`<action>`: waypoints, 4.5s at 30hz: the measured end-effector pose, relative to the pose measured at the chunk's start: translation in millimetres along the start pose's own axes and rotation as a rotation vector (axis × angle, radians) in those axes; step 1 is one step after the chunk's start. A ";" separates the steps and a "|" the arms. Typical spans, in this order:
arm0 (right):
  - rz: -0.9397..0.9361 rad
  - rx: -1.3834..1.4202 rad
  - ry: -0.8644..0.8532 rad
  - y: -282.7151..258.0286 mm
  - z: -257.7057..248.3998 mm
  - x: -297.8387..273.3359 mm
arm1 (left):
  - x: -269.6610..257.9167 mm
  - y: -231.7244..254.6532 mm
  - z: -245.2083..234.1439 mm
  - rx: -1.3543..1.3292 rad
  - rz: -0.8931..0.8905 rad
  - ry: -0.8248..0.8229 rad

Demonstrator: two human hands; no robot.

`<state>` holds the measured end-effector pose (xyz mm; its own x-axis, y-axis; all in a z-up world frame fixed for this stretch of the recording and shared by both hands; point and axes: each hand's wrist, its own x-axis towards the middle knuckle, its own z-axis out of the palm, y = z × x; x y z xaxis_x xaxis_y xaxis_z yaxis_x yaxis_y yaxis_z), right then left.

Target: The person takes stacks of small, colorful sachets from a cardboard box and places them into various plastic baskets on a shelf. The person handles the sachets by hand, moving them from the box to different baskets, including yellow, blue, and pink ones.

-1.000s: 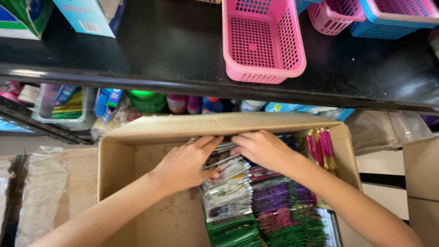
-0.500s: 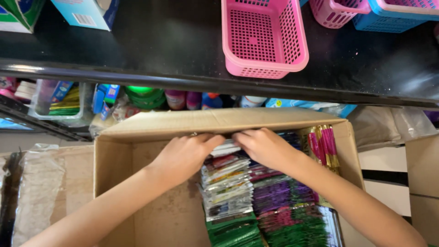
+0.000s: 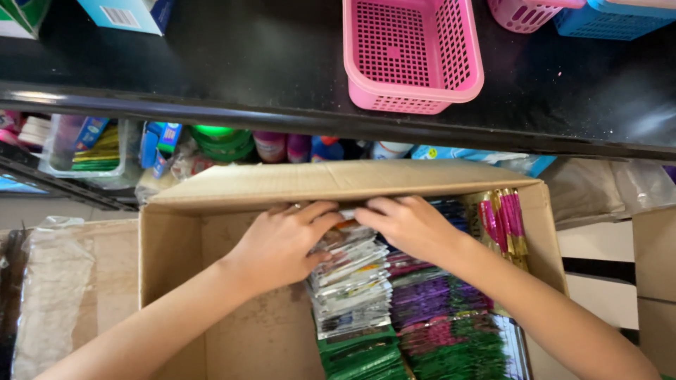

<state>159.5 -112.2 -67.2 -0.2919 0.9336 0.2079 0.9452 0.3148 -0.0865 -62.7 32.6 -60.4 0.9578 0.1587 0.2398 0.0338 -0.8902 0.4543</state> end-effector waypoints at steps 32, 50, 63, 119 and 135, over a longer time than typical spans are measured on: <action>0.165 0.134 -0.116 -20.7 -8.9 0.5 | 5.3 -15.5 1.5 -0.013 0.047 0.005; 0.144 0.035 0.047 -13.1 7.4 -0.8 | 3.2 -13.9 1.2 -0.005 0.011 -0.064; 0.089 -0.180 -0.005 -21.8 17.9 4.5 | 3.9 -4.5 19.2 0.325 0.056 0.047; 0.289 0.027 0.372 167.5 -170.6 116.7 | 260.3 -38.9 -120.7 0.168 0.023 0.336; 0.386 -0.126 0.277 199.9 -130.3 113.4 | 268.3 -51.3 -102.6 0.618 -0.092 0.204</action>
<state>334.3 34.3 66.1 0.1170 0.8921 0.4364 0.9921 -0.0846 -0.0930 163.2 164.7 68.7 0.8716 0.2698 0.4093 0.3294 -0.9407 -0.0813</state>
